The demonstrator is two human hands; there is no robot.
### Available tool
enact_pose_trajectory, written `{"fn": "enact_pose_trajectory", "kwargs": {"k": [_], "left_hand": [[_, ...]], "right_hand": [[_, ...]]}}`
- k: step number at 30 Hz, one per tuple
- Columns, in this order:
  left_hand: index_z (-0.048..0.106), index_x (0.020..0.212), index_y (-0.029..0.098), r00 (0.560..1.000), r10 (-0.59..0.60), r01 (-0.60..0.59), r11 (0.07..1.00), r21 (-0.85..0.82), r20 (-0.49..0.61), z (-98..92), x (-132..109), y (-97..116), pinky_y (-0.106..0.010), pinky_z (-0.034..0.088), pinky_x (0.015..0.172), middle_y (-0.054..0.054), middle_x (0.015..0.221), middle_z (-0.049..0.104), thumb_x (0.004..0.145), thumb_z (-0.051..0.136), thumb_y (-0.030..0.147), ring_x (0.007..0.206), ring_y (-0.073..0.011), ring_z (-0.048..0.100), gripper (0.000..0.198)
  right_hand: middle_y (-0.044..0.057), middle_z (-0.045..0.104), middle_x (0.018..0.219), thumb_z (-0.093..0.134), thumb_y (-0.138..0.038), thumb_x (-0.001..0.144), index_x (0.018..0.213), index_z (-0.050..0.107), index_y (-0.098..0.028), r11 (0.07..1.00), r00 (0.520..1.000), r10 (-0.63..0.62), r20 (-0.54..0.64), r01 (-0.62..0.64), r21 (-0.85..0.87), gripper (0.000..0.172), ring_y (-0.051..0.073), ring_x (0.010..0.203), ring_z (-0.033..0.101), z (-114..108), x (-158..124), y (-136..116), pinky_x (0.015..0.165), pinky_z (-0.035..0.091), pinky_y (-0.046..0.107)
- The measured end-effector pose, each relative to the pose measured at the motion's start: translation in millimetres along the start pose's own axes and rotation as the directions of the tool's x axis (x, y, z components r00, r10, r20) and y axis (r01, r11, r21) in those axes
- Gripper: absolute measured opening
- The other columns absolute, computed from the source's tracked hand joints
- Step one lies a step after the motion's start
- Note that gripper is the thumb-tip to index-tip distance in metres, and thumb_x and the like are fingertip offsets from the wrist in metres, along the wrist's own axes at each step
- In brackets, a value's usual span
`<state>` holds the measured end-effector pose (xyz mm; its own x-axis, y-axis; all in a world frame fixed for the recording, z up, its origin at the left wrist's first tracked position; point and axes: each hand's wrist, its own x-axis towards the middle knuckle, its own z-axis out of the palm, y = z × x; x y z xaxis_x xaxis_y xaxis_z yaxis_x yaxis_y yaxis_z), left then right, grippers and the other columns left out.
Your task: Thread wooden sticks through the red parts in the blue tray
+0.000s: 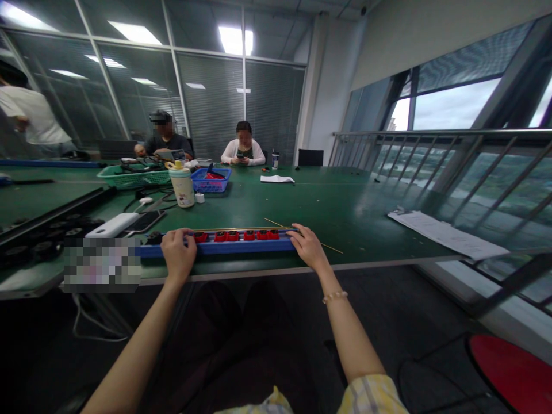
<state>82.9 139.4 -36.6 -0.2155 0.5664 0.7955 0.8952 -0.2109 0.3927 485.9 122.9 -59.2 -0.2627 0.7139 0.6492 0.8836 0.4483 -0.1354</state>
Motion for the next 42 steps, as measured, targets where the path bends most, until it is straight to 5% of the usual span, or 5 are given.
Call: {"fn": "enact_pose_trajectory", "kwargs": {"k": [20, 31, 42], "left_hand": [[0.064, 0.101, 0.017, 0.999, 0.036, -0.035, 0.999, -0.019, 0.035, 0.2, -0.9, 1.7, -0.041, 0.039, 0.090, -0.013, 0.106, 0.060, 0.087, 0.044, 0.021, 0.103, -0.0294, 0.050, 0.024], [0.064, 0.102, 0.017, 0.998, 0.038, -0.038, 0.999, -0.019, 0.043, 0.9, -0.7, 1.5, -0.041, 0.039, 0.090, -0.013, 0.107, 0.060, 0.087, 0.044, 0.021, 0.102, -0.0299, 0.051, 0.025], [0.065, 0.099, 0.018, 0.998, 0.040, -0.039, 0.999, -0.021, 0.055, 0.5, -0.4, 0.5, -0.041, 0.039, 0.090, -0.012, 0.106, 0.060, 0.087, 0.045, 0.023, 0.103, -0.0300, 0.052, 0.024]], "right_hand": [[0.011, 0.058, 0.132, 0.030, -0.036, 0.101, 0.127, 0.061, -0.021, 0.998, 0.996, 0.055, -0.072, -0.057, -0.022, 0.043, 0.025, 0.117, 0.055, 3.4, -0.1, -0.5, 0.101, 0.045, 0.043], [0.012, 0.063, 0.112, 0.038, -0.036, 0.098, 0.102, 0.066, -0.020, 0.984, 0.933, 0.177, -0.313, -0.168, 0.057, 0.032, 0.024, 0.105, 0.060, 1.7, -5.1, 0.7, 0.095, 0.047, 0.038], [0.005, 0.058, 0.085, 0.047, -0.042, 0.095, 0.081, 0.055, -0.022, 0.971, 0.901, 0.235, -0.364, -0.233, 0.049, 0.026, 0.017, 0.071, 0.051, 2.9, -8.2, 6.2, 0.074, 0.044, 0.030]]}}
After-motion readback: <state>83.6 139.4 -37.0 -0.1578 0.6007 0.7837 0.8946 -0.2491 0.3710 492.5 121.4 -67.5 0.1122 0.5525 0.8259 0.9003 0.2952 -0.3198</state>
